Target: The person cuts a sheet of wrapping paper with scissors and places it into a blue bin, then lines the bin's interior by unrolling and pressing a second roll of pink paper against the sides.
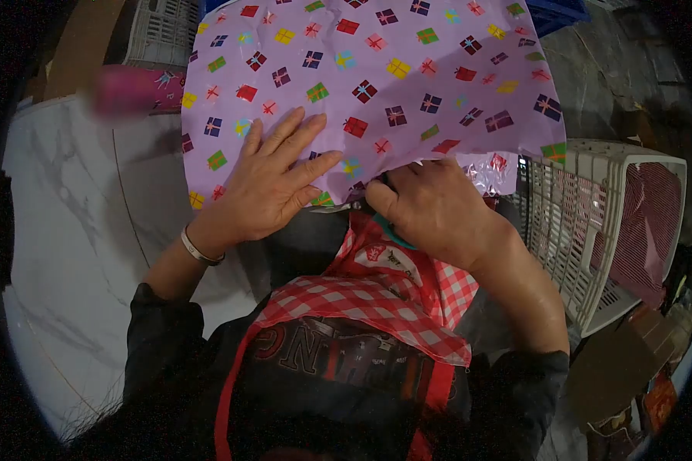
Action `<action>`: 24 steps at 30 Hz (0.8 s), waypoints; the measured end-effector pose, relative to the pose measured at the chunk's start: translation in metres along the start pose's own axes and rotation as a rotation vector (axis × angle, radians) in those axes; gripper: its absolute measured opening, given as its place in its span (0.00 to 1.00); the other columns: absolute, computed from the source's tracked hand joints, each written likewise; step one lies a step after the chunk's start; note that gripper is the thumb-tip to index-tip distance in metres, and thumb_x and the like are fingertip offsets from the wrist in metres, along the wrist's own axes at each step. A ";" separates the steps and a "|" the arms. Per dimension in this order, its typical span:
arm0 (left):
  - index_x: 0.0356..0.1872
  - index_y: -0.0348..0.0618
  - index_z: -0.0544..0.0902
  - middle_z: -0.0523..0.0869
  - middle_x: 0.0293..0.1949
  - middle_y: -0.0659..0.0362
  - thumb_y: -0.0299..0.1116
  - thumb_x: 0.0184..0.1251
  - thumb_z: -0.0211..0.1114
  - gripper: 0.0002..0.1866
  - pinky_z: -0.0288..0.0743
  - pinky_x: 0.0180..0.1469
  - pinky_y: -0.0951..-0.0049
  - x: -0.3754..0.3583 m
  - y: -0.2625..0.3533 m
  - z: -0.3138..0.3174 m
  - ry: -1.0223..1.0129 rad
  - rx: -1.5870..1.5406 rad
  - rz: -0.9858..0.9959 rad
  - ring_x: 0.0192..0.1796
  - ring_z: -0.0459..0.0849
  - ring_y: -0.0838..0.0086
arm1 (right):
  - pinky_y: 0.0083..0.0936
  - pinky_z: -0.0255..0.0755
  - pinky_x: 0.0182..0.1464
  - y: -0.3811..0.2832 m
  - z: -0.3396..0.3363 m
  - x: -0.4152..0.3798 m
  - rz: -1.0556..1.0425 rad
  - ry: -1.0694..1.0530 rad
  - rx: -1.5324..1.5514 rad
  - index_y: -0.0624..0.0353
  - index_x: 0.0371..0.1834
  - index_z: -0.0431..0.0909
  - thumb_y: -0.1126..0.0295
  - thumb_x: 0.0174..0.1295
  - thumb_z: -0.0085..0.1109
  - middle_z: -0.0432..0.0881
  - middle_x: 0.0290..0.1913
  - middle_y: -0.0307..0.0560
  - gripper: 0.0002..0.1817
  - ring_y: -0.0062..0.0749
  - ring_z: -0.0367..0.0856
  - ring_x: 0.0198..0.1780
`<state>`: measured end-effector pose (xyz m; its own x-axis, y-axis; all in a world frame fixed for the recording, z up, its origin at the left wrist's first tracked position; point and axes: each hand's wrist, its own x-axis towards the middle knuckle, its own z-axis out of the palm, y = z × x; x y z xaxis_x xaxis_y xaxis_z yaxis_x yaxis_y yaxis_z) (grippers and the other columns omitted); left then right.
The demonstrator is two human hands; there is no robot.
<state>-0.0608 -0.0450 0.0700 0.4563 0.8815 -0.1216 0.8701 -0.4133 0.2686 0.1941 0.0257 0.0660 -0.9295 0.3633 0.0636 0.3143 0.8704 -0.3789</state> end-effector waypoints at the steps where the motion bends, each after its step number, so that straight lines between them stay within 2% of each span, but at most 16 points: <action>1: 0.66 0.56 0.74 0.59 0.75 0.54 0.43 0.68 0.57 0.25 0.43 0.71 0.35 0.001 0.000 0.000 -0.005 -0.002 -0.002 0.77 0.53 0.54 | 0.41 0.70 0.43 -0.001 0.000 0.002 0.000 0.001 0.000 0.56 0.36 0.72 0.70 0.44 0.66 0.79 0.35 0.46 0.16 0.44 0.80 0.43; 3: 0.66 0.56 0.74 0.59 0.75 0.54 0.43 0.69 0.57 0.24 0.44 0.71 0.36 0.001 0.001 -0.001 -0.009 -0.002 -0.004 0.77 0.53 0.54 | 0.36 0.72 0.41 -0.003 -0.002 0.005 -0.037 0.082 -0.072 0.55 0.32 0.74 0.70 0.51 0.56 0.78 0.30 0.42 0.06 0.37 0.81 0.37; 7: 0.66 0.55 0.74 0.59 0.75 0.53 0.43 0.70 0.56 0.24 0.43 0.71 0.35 0.002 0.001 -0.003 -0.015 -0.003 0.002 0.77 0.53 0.54 | 0.38 0.72 0.43 -0.001 0.001 0.005 -0.034 0.054 -0.039 0.55 0.33 0.75 0.70 0.50 0.56 0.78 0.30 0.43 0.07 0.38 0.80 0.37; 9: 0.66 0.55 0.74 0.59 0.75 0.53 0.43 0.70 0.55 0.24 0.43 0.71 0.35 0.001 -0.001 -0.003 -0.015 -0.003 0.000 0.77 0.53 0.54 | 0.41 0.70 0.48 0.002 0.003 0.004 -0.049 0.041 0.049 0.56 0.36 0.75 0.69 0.50 0.56 0.78 0.31 0.44 0.09 0.38 0.80 0.37; 10: 0.66 0.55 0.74 0.59 0.75 0.53 0.46 0.72 0.53 0.24 0.42 0.70 0.35 0.001 -0.001 -0.003 -0.018 -0.004 0.002 0.77 0.53 0.53 | 0.41 0.70 0.48 0.002 0.003 0.004 -0.051 0.041 0.051 0.56 0.36 0.75 0.69 0.50 0.56 0.78 0.31 0.44 0.09 0.38 0.80 0.37; 12: 0.66 0.55 0.74 0.59 0.75 0.52 0.49 0.73 0.51 0.24 0.42 0.70 0.34 -0.001 -0.001 -0.003 -0.022 -0.006 0.000 0.77 0.52 0.53 | 0.37 0.72 0.37 0.003 0.001 0.006 -0.075 0.052 0.036 0.57 0.35 0.74 0.70 0.44 0.64 0.77 0.32 0.43 0.14 0.40 0.80 0.34; 14: 0.66 0.55 0.74 0.59 0.75 0.51 0.57 0.73 0.46 0.29 0.41 0.70 0.34 -0.001 -0.002 -0.003 -0.018 0.022 0.022 0.77 0.52 0.51 | 0.39 0.73 0.38 -0.001 0.000 0.008 -0.072 0.098 0.024 0.57 0.35 0.74 0.70 0.44 0.63 0.77 0.32 0.43 0.13 0.41 0.80 0.35; 15: 0.66 0.55 0.74 0.59 0.75 0.51 0.57 0.73 0.46 0.29 0.41 0.70 0.34 -0.001 -0.002 -0.003 -0.019 0.022 0.022 0.77 0.52 0.51 | 0.40 0.73 0.38 -0.004 0.000 0.010 -0.065 0.145 0.010 0.57 0.34 0.74 0.70 0.44 0.63 0.78 0.32 0.44 0.13 0.41 0.80 0.35; 16: 0.66 0.53 0.74 0.59 0.75 0.50 0.62 0.72 0.43 0.32 0.41 0.70 0.35 -0.001 -0.003 -0.002 -0.022 0.017 0.027 0.77 0.52 0.50 | 0.40 0.73 0.38 -0.006 -0.001 0.011 -0.065 0.146 0.010 0.57 0.34 0.74 0.70 0.44 0.63 0.78 0.32 0.44 0.13 0.41 0.80 0.35; 17: 0.66 0.52 0.74 0.60 0.75 0.50 0.66 0.71 0.40 0.36 0.40 0.70 0.35 -0.001 -0.003 -0.002 -0.025 0.012 0.034 0.77 0.52 0.50 | 0.38 0.73 0.39 -0.008 -0.002 0.012 -0.066 0.144 -0.029 0.56 0.36 0.75 0.69 0.48 0.59 0.78 0.31 0.43 0.11 0.38 0.80 0.36; 18: 0.66 0.52 0.74 0.60 0.75 0.50 0.66 0.71 0.40 0.36 0.40 0.70 0.35 -0.001 -0.004 -0.003 -0.027 0.013 0.035 0.77 0.52 0.50 | 0.35 0.73 0.40 -0.009 -0.003 0.012 -0.067 0.141 -0.067 0.54 0.37 0.77 0.68 0.51 0.56 0.78 0.31 0.43 0.10 0.36 0.80 0.38; 20: 0.66 0.50 0.74 0.60 0.74 0.48 0.70 0.69 0.34 0.41 0.40 0.70 0.35 -0.001 -0.005 -0.003 -0.026 -0.047 0.046 0.77 0.52 0.49 | 0.37 0.73 0.42 -0.010 -0.003 0.010 -0.046 0.099 -0.049 0.53 0.39 0.77 0.68 0.52 0.56 0.78 0.32 0.43 0.10 0.36 0.80 0.39; 24: 0.66 0.48 0.74 0.60 0.74 0.47 0.73 0.67 0.28 0.45 0.39 0.70 0.35 -0.001 -0.007 -0.007 -0.052 -0.173 0.033 0.77 0.52 0.48 | 0.38 0.71 0.44 -0.010 -0.006 0.008 -0.032 0.029 -0.059 0.52 0.41 0.76 0.68 0.53 0.56 0.78 0.33 0.43 0.11 0.35 0.80 0.41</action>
<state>-0.0683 -0.0411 0.0747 0.4967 0.8533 -0.1586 0.8118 -0.3921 0.4327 0.1850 0.0217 0.0764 -0.9336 0.3435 0.1019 0.2960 0.8997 -0.3207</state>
